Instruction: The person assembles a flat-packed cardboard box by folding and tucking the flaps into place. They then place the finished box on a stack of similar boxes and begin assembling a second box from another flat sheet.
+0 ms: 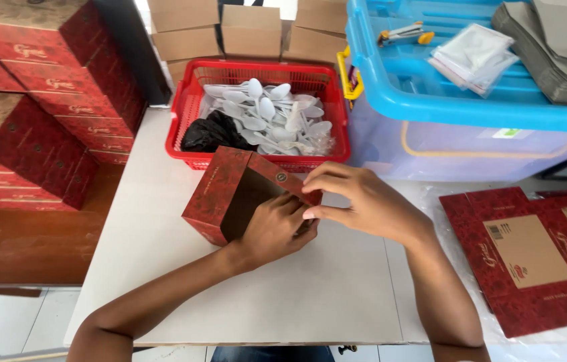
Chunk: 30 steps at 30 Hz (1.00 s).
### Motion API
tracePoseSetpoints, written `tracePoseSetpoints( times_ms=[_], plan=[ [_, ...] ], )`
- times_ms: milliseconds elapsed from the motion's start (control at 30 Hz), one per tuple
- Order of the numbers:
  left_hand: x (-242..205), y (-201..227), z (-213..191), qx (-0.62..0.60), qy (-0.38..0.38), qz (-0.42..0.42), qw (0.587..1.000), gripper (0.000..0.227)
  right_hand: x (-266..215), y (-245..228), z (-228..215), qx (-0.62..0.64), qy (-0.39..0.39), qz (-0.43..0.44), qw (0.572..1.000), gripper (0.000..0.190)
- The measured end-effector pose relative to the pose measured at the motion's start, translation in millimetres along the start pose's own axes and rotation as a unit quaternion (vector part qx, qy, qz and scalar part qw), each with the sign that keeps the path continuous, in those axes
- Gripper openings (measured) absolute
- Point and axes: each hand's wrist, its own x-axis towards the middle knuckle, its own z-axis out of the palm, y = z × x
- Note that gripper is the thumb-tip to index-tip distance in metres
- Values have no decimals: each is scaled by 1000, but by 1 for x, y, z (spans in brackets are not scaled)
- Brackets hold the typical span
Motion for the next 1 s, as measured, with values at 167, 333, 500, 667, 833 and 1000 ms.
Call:
tracePoseSetpoints(
  times_ms=[167,333,500,667,833,1000],
  plan=[
    [-17,-1,23,-346,-54,-225,909,27,-3,24,7,45,-37,119,991,22],
    [-29,-9,62,-514,23,-329,792,30,1,42,2,112,-40,166,979,23],
    [-22,-6,53,-516,24,-365,775,23,6,47,-2,154,-41,179,971,21],
    [-19,0,48,-538,36,-388,747,23,7,48,-1,154,-45,169,972,20],
    [-6,5,34,-565,34,-425,707,21,10,46,-1,142,-41,181,972,13],
    [-1,4,26,-592,25,-452,667,18,11,40,8,76,2,167,983,8]
  ],
)
